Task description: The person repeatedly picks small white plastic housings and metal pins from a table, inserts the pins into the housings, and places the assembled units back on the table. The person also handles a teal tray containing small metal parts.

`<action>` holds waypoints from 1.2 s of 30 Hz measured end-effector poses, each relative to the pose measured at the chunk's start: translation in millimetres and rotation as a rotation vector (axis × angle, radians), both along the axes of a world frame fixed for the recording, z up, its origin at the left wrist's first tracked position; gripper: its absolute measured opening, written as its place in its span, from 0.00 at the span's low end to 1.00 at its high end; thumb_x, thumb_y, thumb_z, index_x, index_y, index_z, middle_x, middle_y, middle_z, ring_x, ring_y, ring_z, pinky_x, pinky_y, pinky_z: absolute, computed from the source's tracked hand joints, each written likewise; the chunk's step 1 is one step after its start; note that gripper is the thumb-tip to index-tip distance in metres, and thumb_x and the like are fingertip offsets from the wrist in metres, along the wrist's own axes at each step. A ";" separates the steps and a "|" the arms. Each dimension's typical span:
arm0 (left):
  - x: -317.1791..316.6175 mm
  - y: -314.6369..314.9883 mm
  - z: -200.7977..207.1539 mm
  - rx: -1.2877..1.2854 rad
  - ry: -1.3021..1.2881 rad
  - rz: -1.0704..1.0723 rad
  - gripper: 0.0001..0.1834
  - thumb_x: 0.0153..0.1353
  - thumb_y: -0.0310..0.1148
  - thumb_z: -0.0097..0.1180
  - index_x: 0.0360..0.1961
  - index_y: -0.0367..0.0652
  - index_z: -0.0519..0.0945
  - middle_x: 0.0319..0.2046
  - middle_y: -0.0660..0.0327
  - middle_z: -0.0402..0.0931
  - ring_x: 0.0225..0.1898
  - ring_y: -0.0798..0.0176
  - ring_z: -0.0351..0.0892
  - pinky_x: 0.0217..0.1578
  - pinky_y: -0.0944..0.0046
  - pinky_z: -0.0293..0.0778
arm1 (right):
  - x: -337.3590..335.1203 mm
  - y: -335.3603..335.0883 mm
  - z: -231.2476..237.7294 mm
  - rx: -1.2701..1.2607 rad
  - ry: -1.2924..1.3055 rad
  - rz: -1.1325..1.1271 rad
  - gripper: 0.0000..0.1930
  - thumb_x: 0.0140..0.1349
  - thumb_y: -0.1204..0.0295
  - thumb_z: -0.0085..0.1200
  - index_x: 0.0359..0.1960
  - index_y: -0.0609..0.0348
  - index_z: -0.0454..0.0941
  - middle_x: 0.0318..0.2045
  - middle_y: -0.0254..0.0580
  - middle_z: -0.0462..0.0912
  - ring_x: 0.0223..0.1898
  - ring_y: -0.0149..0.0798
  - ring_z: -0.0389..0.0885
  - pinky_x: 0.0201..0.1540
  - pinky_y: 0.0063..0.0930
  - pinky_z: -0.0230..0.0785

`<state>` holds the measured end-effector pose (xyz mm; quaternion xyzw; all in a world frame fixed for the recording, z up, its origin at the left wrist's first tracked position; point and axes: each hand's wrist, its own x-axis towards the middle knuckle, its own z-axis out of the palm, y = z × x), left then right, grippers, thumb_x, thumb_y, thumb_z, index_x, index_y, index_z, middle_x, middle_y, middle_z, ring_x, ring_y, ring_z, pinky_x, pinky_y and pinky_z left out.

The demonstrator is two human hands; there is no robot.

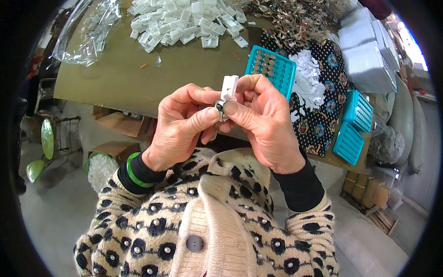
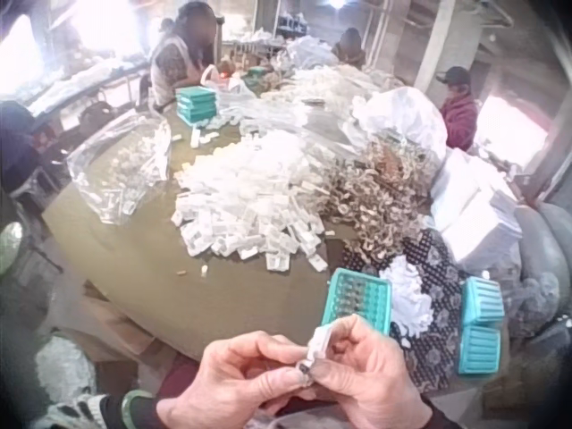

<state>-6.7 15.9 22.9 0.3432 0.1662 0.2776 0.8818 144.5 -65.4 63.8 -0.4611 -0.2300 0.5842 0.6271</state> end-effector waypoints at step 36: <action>-0.7 -6.8 -22.9 -0.379 -0.247 -0.050 0.08 0.66 0.28 0.58 0.44 0.38 0.77 0.34 0.59 0.80 0.25 0.70 0.80 0.24 0.71 0.79 | -24.3 -2.1 -26.3 0.523 -1.231 -0.202 0.17 0.56 0.85 0.59 0.48 0.63 0.80 0.39 0.43 0.77 0.38 0.40 0.76 0.35 0.27 0.72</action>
